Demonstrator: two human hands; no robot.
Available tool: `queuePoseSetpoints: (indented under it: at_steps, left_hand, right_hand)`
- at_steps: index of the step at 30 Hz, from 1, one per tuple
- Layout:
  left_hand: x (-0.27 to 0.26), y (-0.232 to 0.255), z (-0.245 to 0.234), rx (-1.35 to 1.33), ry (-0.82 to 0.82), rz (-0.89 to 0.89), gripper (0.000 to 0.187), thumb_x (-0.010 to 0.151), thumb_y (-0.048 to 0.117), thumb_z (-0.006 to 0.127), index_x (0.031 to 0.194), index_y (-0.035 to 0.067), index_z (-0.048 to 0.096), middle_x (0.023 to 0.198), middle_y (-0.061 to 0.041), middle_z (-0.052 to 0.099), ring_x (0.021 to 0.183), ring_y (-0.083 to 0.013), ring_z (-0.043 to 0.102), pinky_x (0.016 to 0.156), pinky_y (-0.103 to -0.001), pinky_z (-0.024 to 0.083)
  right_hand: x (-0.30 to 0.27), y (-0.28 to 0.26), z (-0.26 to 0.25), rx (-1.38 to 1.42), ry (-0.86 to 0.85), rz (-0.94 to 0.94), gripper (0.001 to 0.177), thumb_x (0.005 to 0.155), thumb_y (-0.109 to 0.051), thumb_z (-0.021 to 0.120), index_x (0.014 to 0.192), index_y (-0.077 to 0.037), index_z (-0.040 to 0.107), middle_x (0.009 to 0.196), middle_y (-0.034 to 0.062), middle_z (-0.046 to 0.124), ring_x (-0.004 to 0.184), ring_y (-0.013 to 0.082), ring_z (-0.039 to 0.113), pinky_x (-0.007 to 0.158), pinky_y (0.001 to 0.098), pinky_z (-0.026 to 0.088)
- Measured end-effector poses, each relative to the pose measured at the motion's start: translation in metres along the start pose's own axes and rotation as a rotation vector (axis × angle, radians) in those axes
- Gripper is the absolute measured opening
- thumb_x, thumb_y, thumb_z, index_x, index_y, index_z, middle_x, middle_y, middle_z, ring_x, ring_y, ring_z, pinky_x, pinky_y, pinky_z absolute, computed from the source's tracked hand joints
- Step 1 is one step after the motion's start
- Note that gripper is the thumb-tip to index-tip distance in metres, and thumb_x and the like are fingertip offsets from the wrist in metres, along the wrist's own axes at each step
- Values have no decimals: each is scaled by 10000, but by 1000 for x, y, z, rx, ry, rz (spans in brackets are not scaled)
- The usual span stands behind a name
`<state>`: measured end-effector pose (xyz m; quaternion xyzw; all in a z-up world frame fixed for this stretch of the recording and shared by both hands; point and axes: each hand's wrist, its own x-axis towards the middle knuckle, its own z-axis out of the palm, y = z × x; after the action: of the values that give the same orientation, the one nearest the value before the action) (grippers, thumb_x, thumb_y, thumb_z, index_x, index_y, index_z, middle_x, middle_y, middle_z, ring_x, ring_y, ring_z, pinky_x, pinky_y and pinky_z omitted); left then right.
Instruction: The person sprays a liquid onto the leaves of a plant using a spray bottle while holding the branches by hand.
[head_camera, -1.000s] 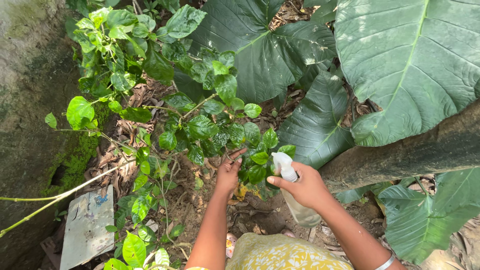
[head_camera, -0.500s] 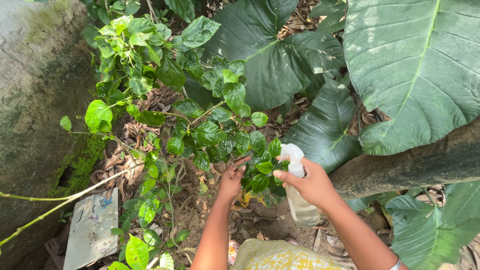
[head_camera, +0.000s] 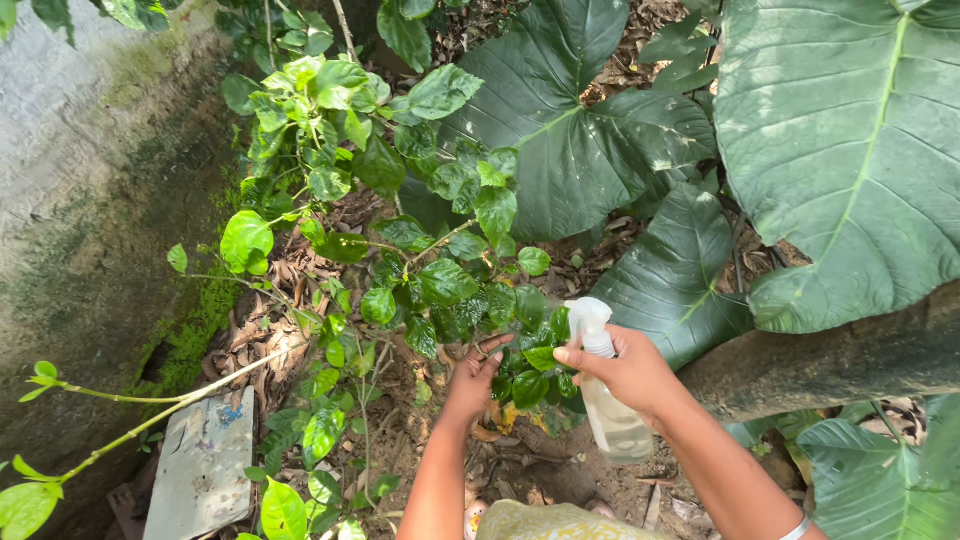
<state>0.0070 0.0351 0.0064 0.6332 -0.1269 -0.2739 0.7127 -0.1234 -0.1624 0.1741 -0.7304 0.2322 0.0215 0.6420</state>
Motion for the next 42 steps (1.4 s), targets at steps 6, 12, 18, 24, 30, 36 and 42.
queuePoseSetpoints:
  at_steps: [6, 12, 18, 24, 30, 36, 42]
  left_hand:
    - [-6, 4, -18, 118, 6, -8, 329, 1027, 139, 550, 1306, 209, 708, 1392, -23, 680, 1295, -176, 584, 1134, -345, 399]
    - [-10, 5, -33, 77, -86, -42, 348, 1021, 142, 548, 1323, 222, 702, 1420, -40, 673, 1313, -225, 583, 1151, -391, 407]
    - [-19, 16, -47, 43, -206, -68, 366, 1017, 188, 551, 1366, 222, 658, 1478, -23, 612, 1377, -213, 535, 1171, -426, 379]
    - [-31, 30, -62, 48, -205, -130, 356, 1018, 222, 565, 1365, 213, 644, 1476, 11, 604, 1393, -207, 527, 1151, -431, 418]
    - [-45, 31, -75, -32, -68, -228, 363, 1011, 206, 558, 1370, 167, 594, 1385, -56, 664, 1314, -229, 592, 1064, -429, 500]
    - [-45, 8, -92, 239, 7, 180, 522, 992, 66, 611, 1480, 35, 431, 1419, -153, 642, 1330, -257, 564, 1119, -364, 409]
    - [-64, 5, -109, 413, 192, -208, 670, 969, 15, 607, 1542, -20, 263, 1450, -138, 577, 1329, -197, 594, 1120, -334, 453]
  right_hand:
    - [6, -16, 3, 55, -93, 94, 356, 746, -264, 826, 1071, -146, 740, 850, -28, 719, 695, 117, 654, 645, 311, 542]
    - [15, -18, 2, -11, -101, 132, 359, 809, -270, 852, 1046, -24, 743, 847, 71, 726, 725, 161, 691, 655, 336, 556]
    - [15, -34, -12, 49, -231, 111, 438, 778, -267, 810, 1182, -123, 723, 847, 16, 683, 704, 158, 672, 666, 350, 542]
    - [21, -63, -28, -139, -253, 154, 444, 797, -270, 796, 1224, -178, 718, 851, 27, 675, 720, 149, 651, 703, 356, 510]
    - [50, -60, -39, -160, -402, 60, 447, 794, -252, 814, 1218, -155, 713, 865, 6, 685, 705, 141, 649, 692, 339, 505]
    - [74, -56, -43, -125, -563, 8, 457, 800, -268, 818, 1223, -139, 703, 835, 15, 656, 705, 133, 648, 699, 335, 538]
    - [82, -60, -55, -231, -650, -29, 455, 796, -270, 824, 1216, -146, 705, 863, 2, 662, 702, 130, 647, 692, 316, 534]
